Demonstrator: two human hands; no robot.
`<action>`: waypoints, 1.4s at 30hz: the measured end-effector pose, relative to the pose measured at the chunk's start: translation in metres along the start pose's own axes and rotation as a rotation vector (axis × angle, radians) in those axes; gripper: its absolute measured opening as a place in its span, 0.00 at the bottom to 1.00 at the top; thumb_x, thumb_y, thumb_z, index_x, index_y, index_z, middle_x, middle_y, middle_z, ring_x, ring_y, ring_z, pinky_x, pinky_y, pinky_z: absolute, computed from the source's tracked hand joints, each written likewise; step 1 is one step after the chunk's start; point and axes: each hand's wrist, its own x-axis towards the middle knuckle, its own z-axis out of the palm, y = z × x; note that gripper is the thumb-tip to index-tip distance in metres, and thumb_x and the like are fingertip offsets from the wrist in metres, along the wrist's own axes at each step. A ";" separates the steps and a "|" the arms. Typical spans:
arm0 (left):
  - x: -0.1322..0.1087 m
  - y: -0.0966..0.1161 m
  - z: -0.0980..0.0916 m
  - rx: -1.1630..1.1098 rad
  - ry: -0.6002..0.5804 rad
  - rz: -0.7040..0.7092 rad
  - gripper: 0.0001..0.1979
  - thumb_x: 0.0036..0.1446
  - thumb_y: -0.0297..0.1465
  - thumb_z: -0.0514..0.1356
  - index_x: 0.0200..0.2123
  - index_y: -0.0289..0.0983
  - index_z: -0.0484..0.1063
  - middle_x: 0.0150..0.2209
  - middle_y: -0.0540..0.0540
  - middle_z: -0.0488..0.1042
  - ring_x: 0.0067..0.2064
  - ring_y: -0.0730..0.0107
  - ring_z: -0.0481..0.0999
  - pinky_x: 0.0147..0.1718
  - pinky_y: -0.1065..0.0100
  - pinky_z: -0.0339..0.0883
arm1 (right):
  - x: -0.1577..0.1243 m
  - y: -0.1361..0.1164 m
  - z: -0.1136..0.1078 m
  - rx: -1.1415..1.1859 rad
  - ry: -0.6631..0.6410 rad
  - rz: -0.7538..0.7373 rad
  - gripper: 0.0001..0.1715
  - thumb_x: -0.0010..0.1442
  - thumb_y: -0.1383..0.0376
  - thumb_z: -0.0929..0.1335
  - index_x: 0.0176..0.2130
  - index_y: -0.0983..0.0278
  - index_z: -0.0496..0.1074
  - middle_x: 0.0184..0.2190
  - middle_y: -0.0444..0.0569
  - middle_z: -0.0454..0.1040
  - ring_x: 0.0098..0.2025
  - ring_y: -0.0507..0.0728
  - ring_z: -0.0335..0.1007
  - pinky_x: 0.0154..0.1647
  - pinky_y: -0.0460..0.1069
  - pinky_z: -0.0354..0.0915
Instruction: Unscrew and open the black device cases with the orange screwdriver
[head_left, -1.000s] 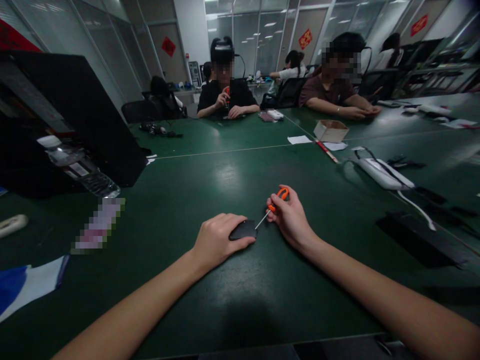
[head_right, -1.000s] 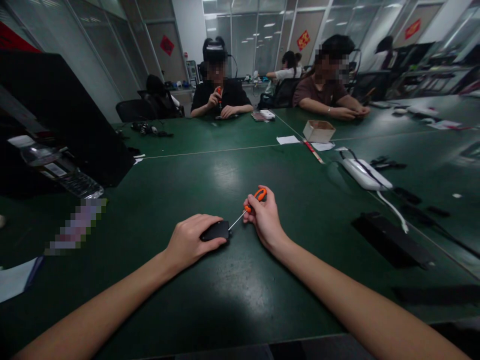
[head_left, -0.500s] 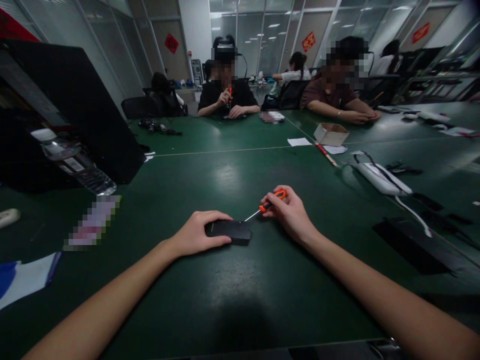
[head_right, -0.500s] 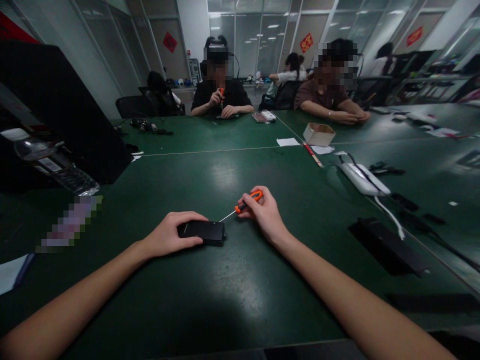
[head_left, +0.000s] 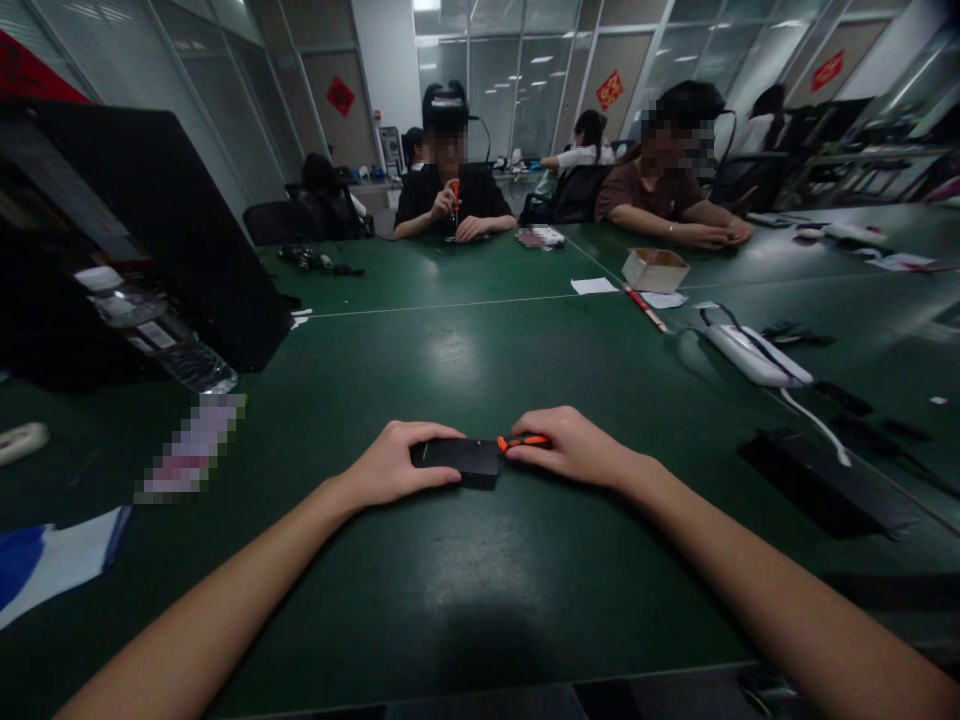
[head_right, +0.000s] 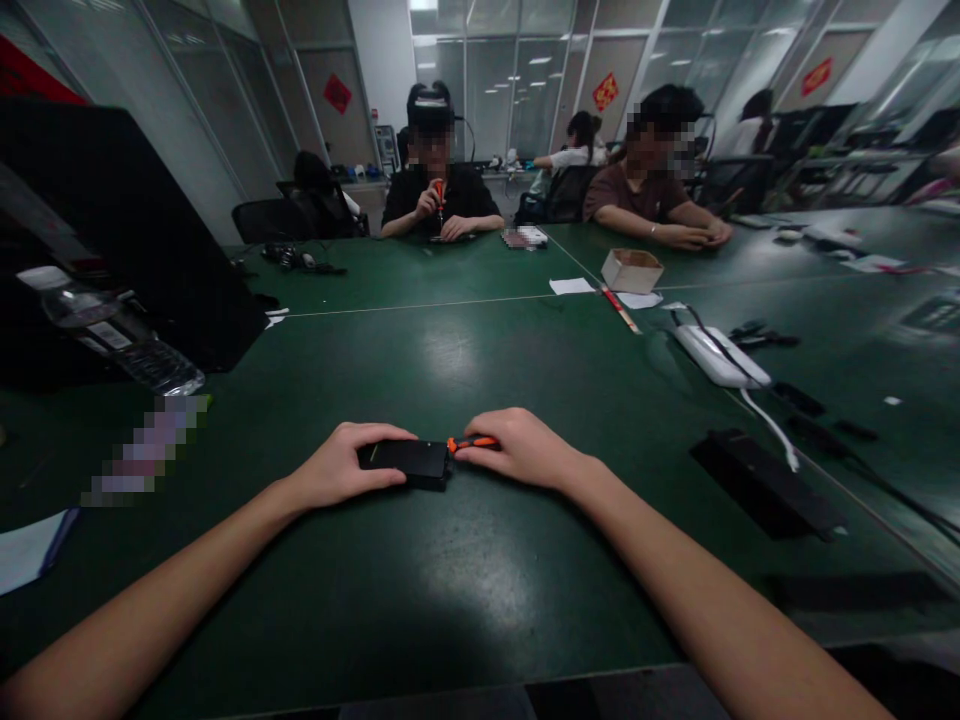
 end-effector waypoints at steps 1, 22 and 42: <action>0.000 0.000 0.000 0.002 -0.001 0.000 0.21 0.56 0.39 0.71 0.51 0.39 0.78 0.47 0.44 0.83 0.46 0.60 0.82 0.46 0.64 0.71 | 0.000 -0.002 0.002 0.014 -0.004 -0.006 0.19 0.67 0.51 0.67 0.42 0.62 0.79 0.35 0.51 0.79 0.36 0.57 0.75 0.38 0.50 0.64; 0.000 0.000 0.002 -0.037 0.014 -0.037 0.23 0.54 0.40 0.71 0.52 0.39 0.77 0.46 0.44 0.82 0.45 0.60 0.82 0.45 0.63 0.73 | 0.003 0.007 0.014 -0.013 0.026 0.072 0.27 0.68 0.47 0.64 0.31 0.64 0.74 0.23 0.45 0.70 0.25 0.51 0.62 0.30 0.47 0.52; 0.000 0.000 0.003 -0.110 0.014 -0.014 0.25 0.55 0.36 0.70 0.55 0.38 0.74 0.51 0.41 0.80 0.50 0.59 0.81 0.52 0.59 0.73 | 0.002 0.007 0.006 0.005 -0.006 0.091 0.26 0.69 0.48 0.64 0.35 0.65 0.77 0.26 0.46 0.74 0.27 0.51 0.65 0.31 0.47 0.54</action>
